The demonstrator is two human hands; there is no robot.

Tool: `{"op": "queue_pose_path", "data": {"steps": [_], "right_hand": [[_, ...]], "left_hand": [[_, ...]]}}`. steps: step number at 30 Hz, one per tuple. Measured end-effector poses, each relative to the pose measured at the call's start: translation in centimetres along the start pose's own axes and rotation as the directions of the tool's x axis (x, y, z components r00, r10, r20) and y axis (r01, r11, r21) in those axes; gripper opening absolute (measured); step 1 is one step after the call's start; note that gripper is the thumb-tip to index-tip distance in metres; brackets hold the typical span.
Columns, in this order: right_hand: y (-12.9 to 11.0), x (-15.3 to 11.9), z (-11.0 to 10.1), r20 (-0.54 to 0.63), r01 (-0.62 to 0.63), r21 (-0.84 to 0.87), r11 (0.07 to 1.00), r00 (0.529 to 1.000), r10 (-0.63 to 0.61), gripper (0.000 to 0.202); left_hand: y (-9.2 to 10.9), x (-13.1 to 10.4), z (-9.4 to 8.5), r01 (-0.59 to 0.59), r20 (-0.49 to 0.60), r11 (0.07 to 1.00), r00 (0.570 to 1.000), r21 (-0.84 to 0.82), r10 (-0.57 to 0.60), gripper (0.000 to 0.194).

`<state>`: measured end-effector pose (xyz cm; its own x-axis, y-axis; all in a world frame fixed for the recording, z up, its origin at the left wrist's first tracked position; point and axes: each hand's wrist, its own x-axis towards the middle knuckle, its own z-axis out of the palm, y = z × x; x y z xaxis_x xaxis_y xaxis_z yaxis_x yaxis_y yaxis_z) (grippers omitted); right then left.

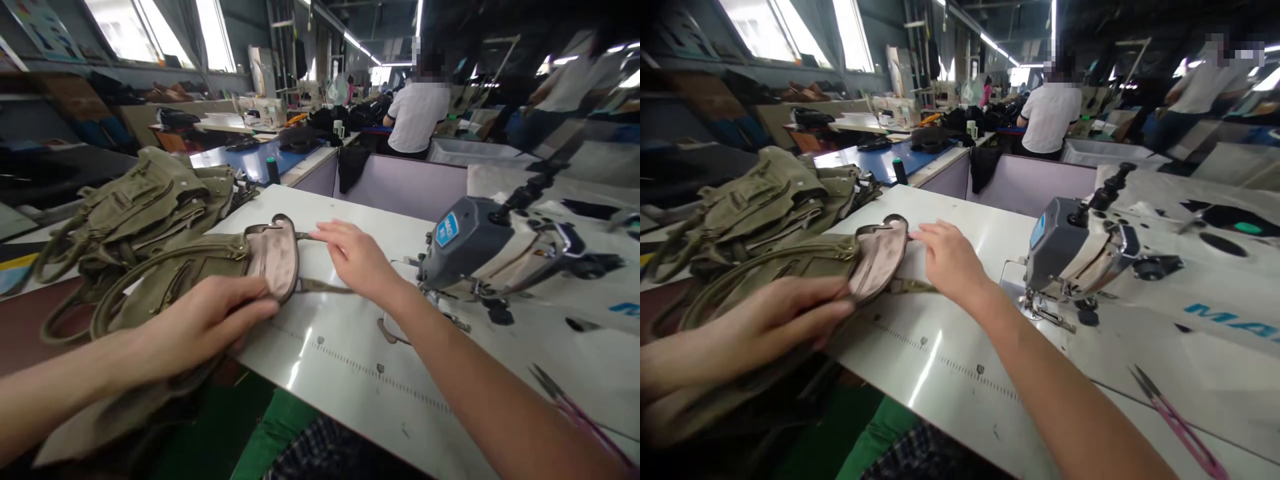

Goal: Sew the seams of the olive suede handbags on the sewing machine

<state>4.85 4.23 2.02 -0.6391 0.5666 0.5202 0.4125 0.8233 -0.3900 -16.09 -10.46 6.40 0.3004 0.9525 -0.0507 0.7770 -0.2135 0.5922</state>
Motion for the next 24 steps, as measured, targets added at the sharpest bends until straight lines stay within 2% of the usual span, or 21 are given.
{"op": "queue_pose_path", "data": {"steps": [2, 4, 6, 7, 8, 9, 10, 12, 13, 14, 16, 17, 20, 22, 24], "right_hand": [[-1.4, -0.1, -0.7, -0.207, -0.002, 0.11, 0.994, 0.978, 0.025, 0.041], [-2.6, -2.4, -1.0, -0.306, -0.054, 0.148, 0.987, 0.947, 0.098, 0.04], [-3.1, -6.1, -0.8, -0.303, -0.15, 0.146, 0.978, 0.934, 0.189, 0.037], [-3.1, -8.2, -0.5, -0.29, -0.199, 0.145, 0.969, 0.928, 0.234, 0.034], [-3.1, -10.2, -0.1, -0.262, -0.248, 0.15, 0.957, 0.923, 0.28, 0.032], [-3.0, -12.0, 0.3, -0.224, -0.296, 0.156, 0.942, 0.918, 0.326, 0.03], [-3.0, -13.6, 0.6, -0.19, -0.329, 0.158, 0.931, 0.915, 0.356, 0.029], [-3.0, -15.9, 1.2, -0.15, -0.366, 0.142, 0.92, 0.911, 0.385, 0.029], [-3.1, -16.6, 1.5, -0.132, -0.373, 0.136, 0.918, 0.912, 0.39, 0.028], [-3.1, -17.0, 1.7, -0.117, -0.377, 0.135, 0.916, 0.912, 0.392, 0.029], [-3.2, -17.1, 2.0, -0.1, -0.383, 0.15, 0.912, 0.911, 0.399, 0.033], [-3.2, -17.0, 2.2, -0.099, -0.386, 0.165, 0.908, 0.909, 0.404, 0.035], [-3.2, -16.3, 2.9, -0.13, -0.398, 0.222, 0.89, 0.893, 0.431, 0.04], [-3.1, -15.9, 3.3, -0.155, -0.405, 0.271, 0.873, 0.877, 0.455, 0.042], [-3.2, -15.5, 3.5, -0.166, -0.406, 0.319, 0.856, 0.866, 0.472, 0.045]], "left_hand": [[0.4, 5.8, -0.3, 0.027, 0.011, 0.985, 1.0, -0.17, -0.025, 0.038], [-0.4, 11.1, 0.0, 0.033, 0.057, 0.974, 0.998, -0.224, -0.02, 0.036], [-1.6, 15.0, 0.5, -0.037, 0.145, 0.973, 0.987, -0.228, 0.071, 0.035], [-2.1, 16.3, 0.7, -0.078, 0.199, 0.968, 0.972, -0.237, 0.127, 0.041], [-2.5, 17.1, 0.8, -0.113, 0.232, 0.963, 0.958, -0.243, 0.171, 0.051], [-2.7, 17.4, 0.9, -0.141, 0.222, 0.964, 0.956, -0.223, 0.191, 0.06], [-2.7, 17.3, 0.8, -0.167, 0.164, 0.972, 0.967, -0.163, 0.194, 0.066], [-2.2, 15.7, 0.8, -0.211, 0.019, 0.976, 0.977, 0.045, 0.21, 0.065], [-1.7, 14.3, 0.9, -0.229, 0.013, 0.963, 0.973, 0.145, 0.229, 0.061], [-1.2, 12.8, 1.1, -0.26, 0.066, 0.94, 0.966, 0.221, 0.252, 0.06], [-0.2, 9.6, 1.9, -0.335, 0.285, 0.899, 0.924, 0.281, 0.255, 0.06], [0.2, 8.1, 2.5, -0.344, 0.318, 0.881, 0.917, 0.325, 0.241, 0.059], [0.7, 5.2, 4.0, -0.294, 0.26, 0.854, 0.946, 0.43, 0.195, 0.045], [0.8, 4.7, 4.2, -0.297, 0.232, 0.866, 0.948, 0.401, 0.218, 0.039], [0.7, 5.4, 3.8, -0.315, 0.212, 0.876, 0.945, 0.366, 0.251, 0.042]]}}
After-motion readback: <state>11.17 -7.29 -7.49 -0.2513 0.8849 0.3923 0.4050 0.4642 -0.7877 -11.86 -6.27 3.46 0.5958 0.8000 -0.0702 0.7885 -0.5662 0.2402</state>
